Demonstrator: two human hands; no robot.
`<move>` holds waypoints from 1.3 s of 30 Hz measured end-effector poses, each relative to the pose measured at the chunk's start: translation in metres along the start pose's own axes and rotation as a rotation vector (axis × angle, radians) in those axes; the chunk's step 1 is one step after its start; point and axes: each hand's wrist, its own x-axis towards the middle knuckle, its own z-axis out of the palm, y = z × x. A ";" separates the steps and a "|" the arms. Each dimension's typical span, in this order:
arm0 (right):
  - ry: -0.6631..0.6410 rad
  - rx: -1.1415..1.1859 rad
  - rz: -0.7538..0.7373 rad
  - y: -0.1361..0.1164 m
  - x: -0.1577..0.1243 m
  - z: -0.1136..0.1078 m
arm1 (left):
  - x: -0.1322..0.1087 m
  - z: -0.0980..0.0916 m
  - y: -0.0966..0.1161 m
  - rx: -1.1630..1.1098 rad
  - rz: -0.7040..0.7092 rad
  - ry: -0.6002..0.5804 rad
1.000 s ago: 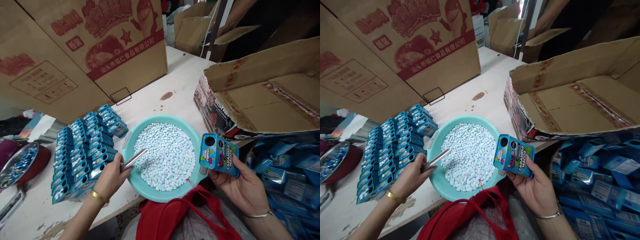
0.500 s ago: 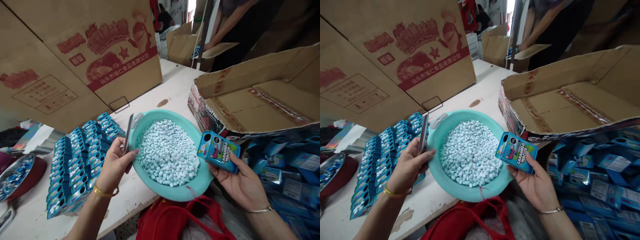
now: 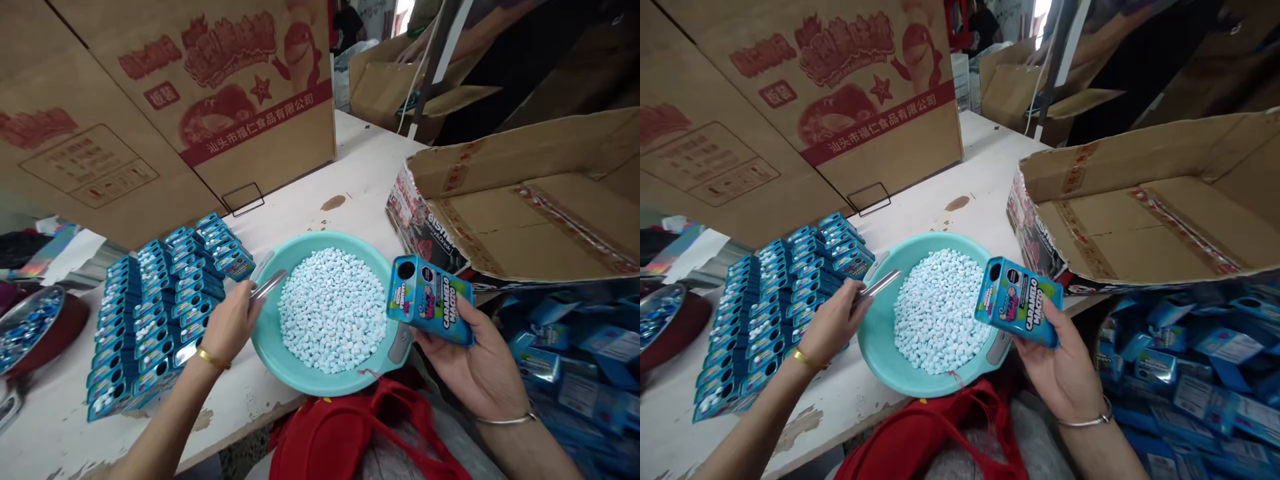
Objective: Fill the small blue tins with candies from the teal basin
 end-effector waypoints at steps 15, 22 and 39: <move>-0.034 -0.066 0.036 0.006 -0.001 -0.013 | 0.031 0.069 0.069 -0.134 0.433 -0.439; -0.124 -0.334 -0.155 -0.001 -0.002 -0.007 | 0.039 0.046 0.064 -0.473 0.479 -0.374; -0.455 -1.111 -0.765 0.020 0.013 -0.005 | 0.041 -0.093 0.059 -0.255 0.599 -0.422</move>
